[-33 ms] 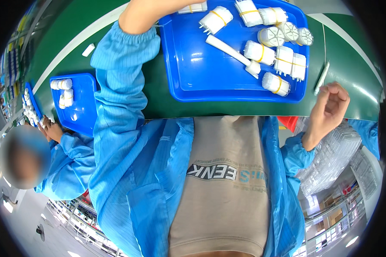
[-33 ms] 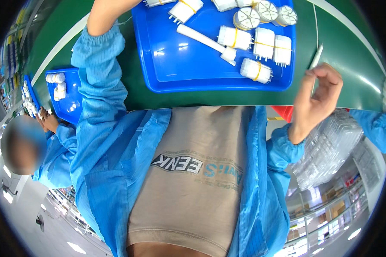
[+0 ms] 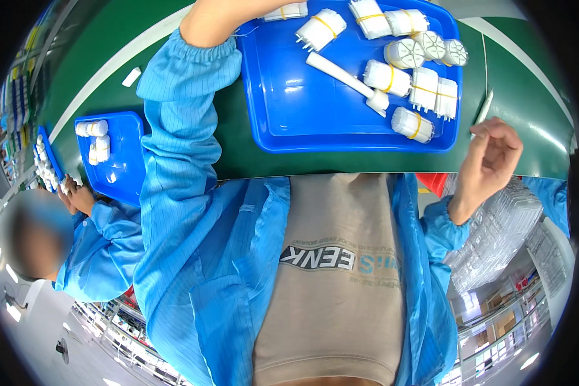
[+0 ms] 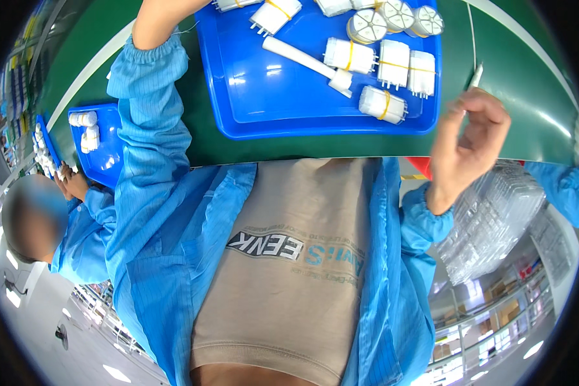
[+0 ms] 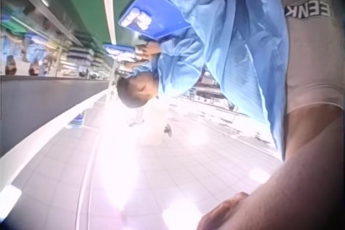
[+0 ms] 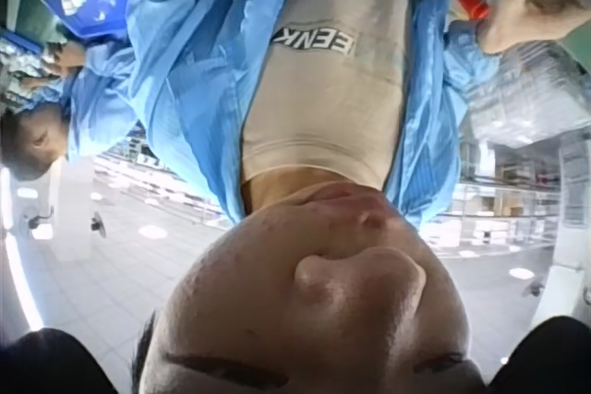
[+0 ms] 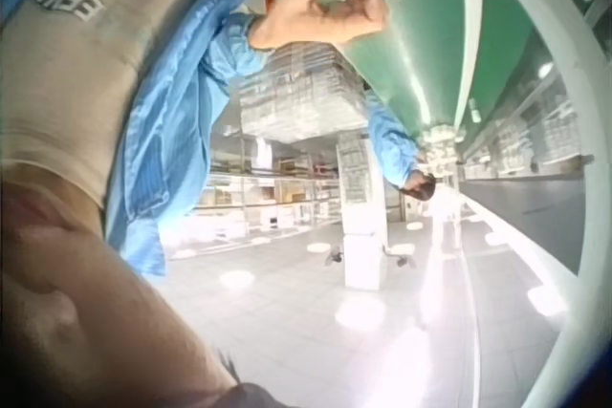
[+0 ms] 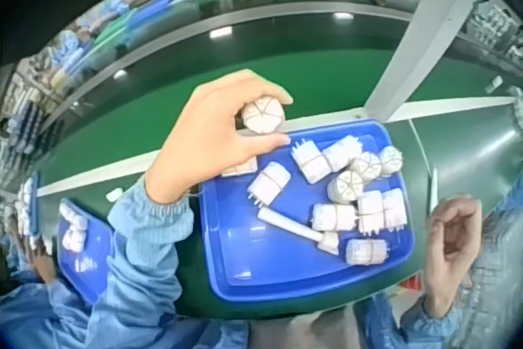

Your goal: Assembling and inspecting small white plastic components at a factory workstation.

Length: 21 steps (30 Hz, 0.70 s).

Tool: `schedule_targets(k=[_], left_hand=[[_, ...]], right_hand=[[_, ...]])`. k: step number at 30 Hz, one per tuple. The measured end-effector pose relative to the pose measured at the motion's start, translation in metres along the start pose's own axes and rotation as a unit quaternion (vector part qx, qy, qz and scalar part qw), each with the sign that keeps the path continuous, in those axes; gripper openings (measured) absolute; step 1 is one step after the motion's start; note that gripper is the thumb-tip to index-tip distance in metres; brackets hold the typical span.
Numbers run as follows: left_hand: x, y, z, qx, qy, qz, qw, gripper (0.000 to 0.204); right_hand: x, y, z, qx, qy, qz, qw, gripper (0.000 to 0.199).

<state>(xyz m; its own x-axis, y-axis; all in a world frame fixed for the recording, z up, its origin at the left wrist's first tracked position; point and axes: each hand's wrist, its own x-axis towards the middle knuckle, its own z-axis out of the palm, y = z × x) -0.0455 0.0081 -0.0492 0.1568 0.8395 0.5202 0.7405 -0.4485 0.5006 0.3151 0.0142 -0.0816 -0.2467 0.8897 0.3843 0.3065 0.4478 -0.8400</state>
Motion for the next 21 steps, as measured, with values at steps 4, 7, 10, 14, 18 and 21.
schedule_targets(k=[4, 7, 10, 14, 18, 21], left_hand=[[0.005, 0.037, 0.027, -0.053, -0.056, 0.018, 0.997, 0.039], [-0.016, 0.064, 0.059, -0.117, 0.008, 0.022, 0.993, 0.052], [-0.044, 0.082, 0.074, -0.159, -0.019, 0.010, 0.987, 0.043], [-0.084, 0.089, 0.105, -0.220, -0.062, -0.038, 0.973, 0.042], [-0.095, 0.099, 0.121, -0.255, -0.034, -0.072, 0.964, 0.042], [-0.092, 0.095, 0.122, -0.220, -0.013, -0.035, 0.975, 0.043]], right_hand=[[-0.016, -0.023, 0.024, 0.115, -0.063, 0.019, 0.991, 0.023], [-0.015, -0.027, 0.029, 0.146, -0.076, -0.051, 0.985, 0.024], [-0.006, -0.023, 0.018, 0.092, -0.066, -0.049, 0.992, 0.026], [-0.008, -0.004, 0.007, 0.088, -0.024, -0.013, 0.996, 0.023], [-0.013, 0.000, 0.000, 0.111, -0.030, 0.019, 0.993, 0.017], [-0.018, -0.013, 0.006, 0.128, -0.061, 0.045, 0.989, 0.017]])
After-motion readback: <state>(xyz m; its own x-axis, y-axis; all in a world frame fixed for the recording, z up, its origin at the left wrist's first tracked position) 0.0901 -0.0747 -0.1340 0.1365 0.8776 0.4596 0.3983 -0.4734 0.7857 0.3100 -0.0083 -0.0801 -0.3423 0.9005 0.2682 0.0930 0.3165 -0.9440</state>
